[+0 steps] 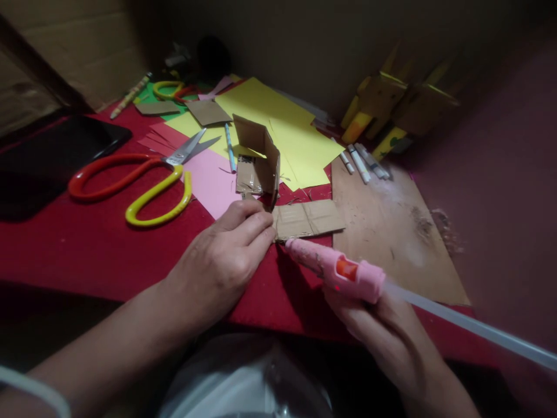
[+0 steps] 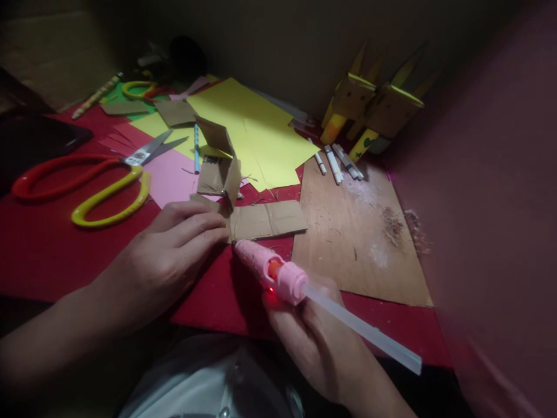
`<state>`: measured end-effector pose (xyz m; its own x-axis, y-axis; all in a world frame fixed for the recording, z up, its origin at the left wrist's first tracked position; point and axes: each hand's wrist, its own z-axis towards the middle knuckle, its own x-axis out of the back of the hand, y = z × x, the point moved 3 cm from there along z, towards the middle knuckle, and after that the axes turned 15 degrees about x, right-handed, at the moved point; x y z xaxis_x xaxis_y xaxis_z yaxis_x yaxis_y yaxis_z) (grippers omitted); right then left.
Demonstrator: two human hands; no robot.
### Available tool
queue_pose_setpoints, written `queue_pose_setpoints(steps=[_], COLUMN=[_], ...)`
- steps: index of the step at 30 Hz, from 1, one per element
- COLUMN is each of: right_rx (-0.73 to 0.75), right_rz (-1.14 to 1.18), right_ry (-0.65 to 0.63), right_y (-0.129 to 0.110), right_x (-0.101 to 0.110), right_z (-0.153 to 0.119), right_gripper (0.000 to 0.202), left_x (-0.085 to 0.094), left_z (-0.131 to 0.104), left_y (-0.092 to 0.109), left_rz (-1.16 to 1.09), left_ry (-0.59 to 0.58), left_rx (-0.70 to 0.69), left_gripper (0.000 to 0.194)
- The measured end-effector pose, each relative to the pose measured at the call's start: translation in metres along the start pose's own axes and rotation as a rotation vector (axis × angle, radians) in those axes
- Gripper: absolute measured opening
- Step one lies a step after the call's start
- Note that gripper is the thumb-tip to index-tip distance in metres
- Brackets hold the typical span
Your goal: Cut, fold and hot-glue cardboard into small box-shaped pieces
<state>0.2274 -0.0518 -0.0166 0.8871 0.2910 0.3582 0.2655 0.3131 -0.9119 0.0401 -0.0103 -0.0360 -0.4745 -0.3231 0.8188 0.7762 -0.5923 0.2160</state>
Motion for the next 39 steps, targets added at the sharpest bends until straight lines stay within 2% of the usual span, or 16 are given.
queue_pose_setpoints(steps=[3, 13, 19, 25, 29, 31, 33, 34, 36, 39], right_rx=[-0.005, 0.033, 0.008, 0.031, 0.044, 0.03, -0.042, -0.071, -0.104, -0.307], right_rz=[0.039, 0.043, 0.028, -0.03, -0.327, -0.564, -0.867, -1.007, -1.202, -1.413], right_ry=[-0.052, -0.061, -0.008, 0.107, 0.3, 0.365, 0.48, 0.486, 0.391, 0.258], right_y=[0.001, 0.003, 0.001, -0.002, -0.003, 0.003, 0.015, 0.022, 0.037, 0.054], right_x=[0.0, 0.0, 0.002, 0.024, 0.05, 0.069, 0.093, 0.104, 0.122, 0.138], right_z=[-0.001, 0.0, -0.004, -0.015, -0.03, -0.04, -0.052, -0.056, -0.058, -0.052], right_gripper=[0.042, 0.046, 0.043, 0.043, 0.047, 0.046, 0.034, 0.031, 0.033, 0.036], left_x=[0.0, 0.0, 0.0, 0.0, 0.0, 0.0, 0.001, 0.002, 0.005, 0.011], left_z=[0.0, 0.001, 0.0, 0.0, 0.0, 0.0, -0.002, -0.002, -0.003, -0.002], left_y=[0.0, 0.0, 0.0, 0.0, 0.0, 0.0, 0.0, 0.0, 0.0, -0.004], left_rz=[0.002, -0.005, -0.001, 0.025, 0.036, 0.042, 0.044, 0.044, 0.045, 0.039], left_ry=[-0.001, -0.003, -0.001, 0.003, 0.01, 0.019, 0.038, 0.05, 0.072, 0.073], left_rx=[0.001, 0.003, 0.008, 0.005, -0.014, -0.032, -0.046, -0.049, -0.041, -0.007], left_gripper=[0.028, 0.028, 0.027, 0.026, 0.025, 0.025, 0.027, 0.029, 0.033, 0.037])
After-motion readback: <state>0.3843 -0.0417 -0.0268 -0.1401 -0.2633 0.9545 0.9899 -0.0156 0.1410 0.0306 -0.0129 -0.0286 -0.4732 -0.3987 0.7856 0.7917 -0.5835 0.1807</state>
